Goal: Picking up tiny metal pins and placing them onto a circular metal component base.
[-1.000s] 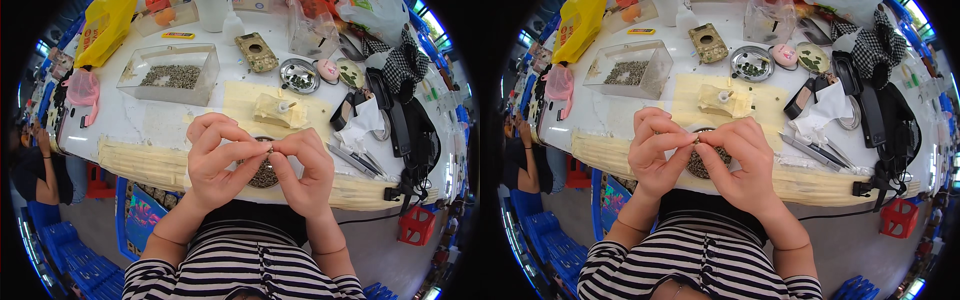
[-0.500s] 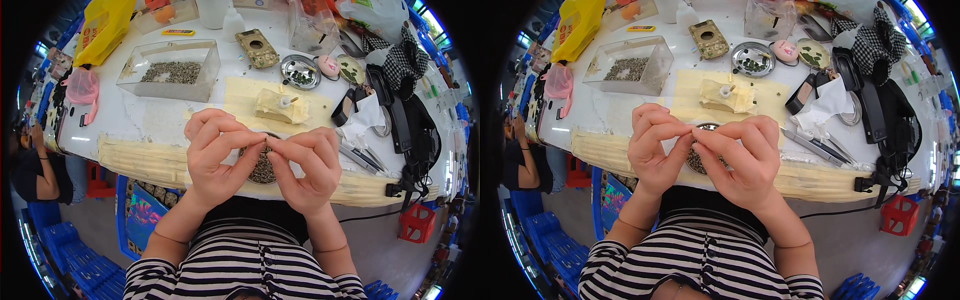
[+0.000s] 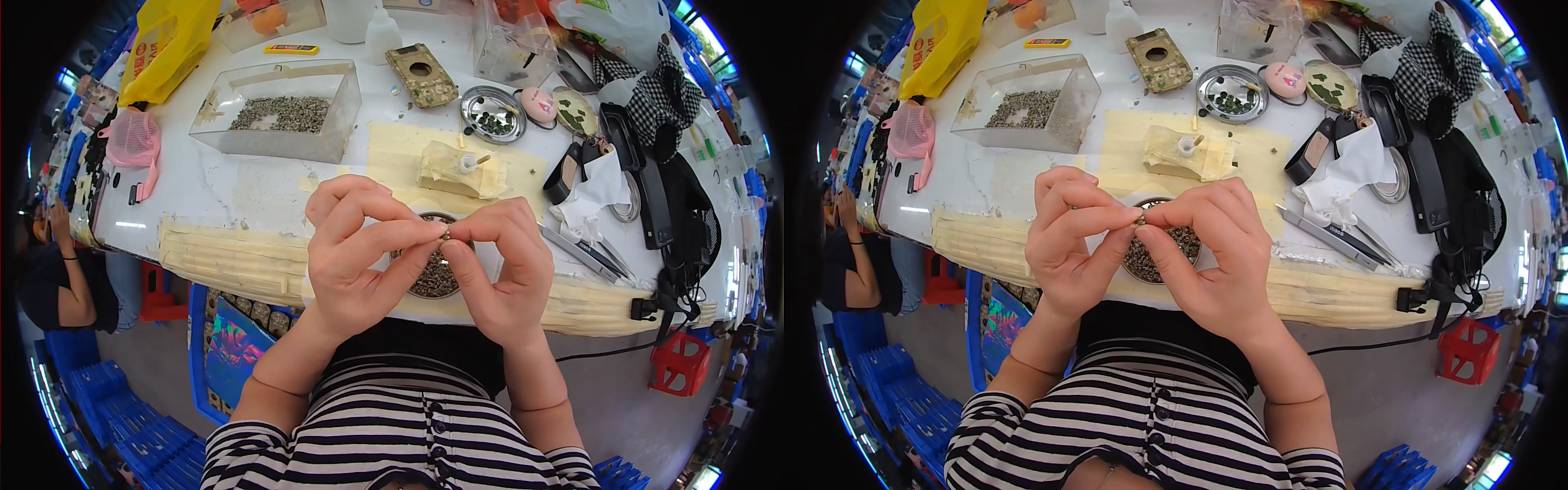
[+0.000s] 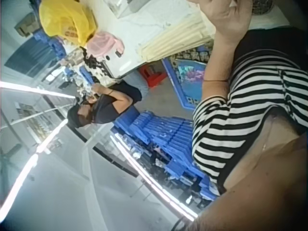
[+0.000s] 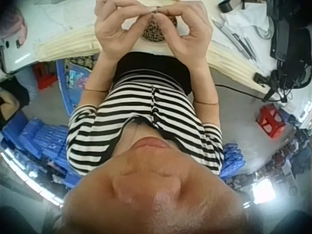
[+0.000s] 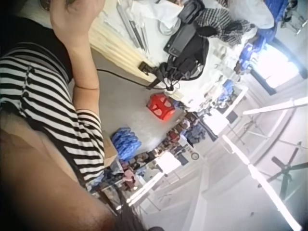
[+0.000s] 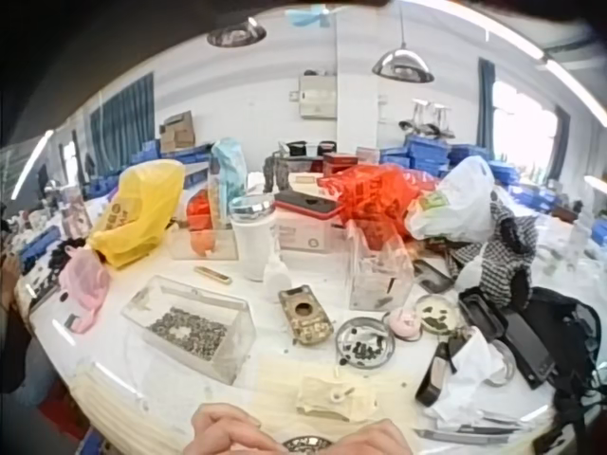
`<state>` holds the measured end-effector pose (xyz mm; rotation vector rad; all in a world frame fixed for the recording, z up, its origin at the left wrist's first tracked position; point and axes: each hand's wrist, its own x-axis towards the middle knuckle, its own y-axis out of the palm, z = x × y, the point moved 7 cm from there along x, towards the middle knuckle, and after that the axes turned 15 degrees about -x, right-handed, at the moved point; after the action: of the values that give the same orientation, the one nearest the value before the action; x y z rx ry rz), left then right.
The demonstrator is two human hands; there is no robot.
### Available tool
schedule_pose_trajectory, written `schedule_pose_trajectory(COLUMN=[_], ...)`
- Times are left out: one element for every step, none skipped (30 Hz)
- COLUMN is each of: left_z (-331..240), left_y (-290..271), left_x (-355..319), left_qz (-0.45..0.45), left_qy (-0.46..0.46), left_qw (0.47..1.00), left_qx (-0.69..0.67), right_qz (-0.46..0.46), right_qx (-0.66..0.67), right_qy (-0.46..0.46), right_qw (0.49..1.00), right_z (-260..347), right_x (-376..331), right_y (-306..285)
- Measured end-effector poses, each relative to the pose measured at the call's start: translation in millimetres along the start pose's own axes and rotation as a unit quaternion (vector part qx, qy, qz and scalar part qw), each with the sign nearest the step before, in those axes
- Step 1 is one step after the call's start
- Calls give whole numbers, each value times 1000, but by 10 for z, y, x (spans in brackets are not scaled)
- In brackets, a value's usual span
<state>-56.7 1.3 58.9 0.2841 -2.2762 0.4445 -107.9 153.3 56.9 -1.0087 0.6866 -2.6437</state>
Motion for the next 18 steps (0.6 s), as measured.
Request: schedule_pose_trajectory(left_z=[3, 5, 3, -2, -5, -8, -10, -13, -16, -19, -22, -22, -19, -19, -15, -12, -8, 0], left_y=[3, 7, 7, 7, 8, 9, 11, 11, 9, 6, 4, 3, 4, 6, 5, 6, 2, -3], left_x=[-3, -6, -5, -3, -2, -3, -3, -4, -4, -4, -4, -5, -7, -7, -6, -5, -5, -6], left_qz=[4, 8, 9, 10, 11, 10, 9, 8, 8, 9, 9, 7, 5, 2, -3, -8, -13, -15], left_qy=[0, 0, -1, -3, -4, -4, -5, -5, -5, -4, -3, -1, 0, 2, -2, -5, -9, -12], left_qw=[1000, 1000, 1000, 1000, 1000, 1000, 1000, 1000, 1000, 1000, 1000, 1000, 1000, 1000, 1000, 1000, 1000, 1000], left_qx=[0, 0, -4, -8, -11, -10, -9, -8, -5, -2, 1, 2, 2, 3, 6, 10, 13, 14], right_qz=[8, 15, 23, 31, 39, 38, 37, 36, 36, 35, 35, 26, 17, 9, -10, -29, -48, -53], right_qx=[12, 23, 41, 59, 77, 80, 83, 85, 87, 88, 89, 86, 83, 80, 47, 13, -20, -34], right_qy=[4, 8, 14, 20, 26, 32, 38, 43, 48, 52, 56, 53, 49, 46, 23, 0, -23, -37], right_qw=[1000, 1000, 999, 998, 996, 996, 995, 995, 994, 994, 994, 995, 995, 996, 999, 999, 998, 997], right_z=[-5, -11, -26, -45, -60, -67, -73, -79, -82, -82, -85, -83, -83, -80, -44, -1, 44, 77], right_x=[7, 10, 8, 3, -2, -6, -10, -14, -11, -6, -3, -4, -7, -8, -4, 2, 5, 9], right_y=[9, 19, 29, 35, 43, 39, 35, 30, 26, 19, 16, 7, -1, -10, -39, -70, -99, -110])
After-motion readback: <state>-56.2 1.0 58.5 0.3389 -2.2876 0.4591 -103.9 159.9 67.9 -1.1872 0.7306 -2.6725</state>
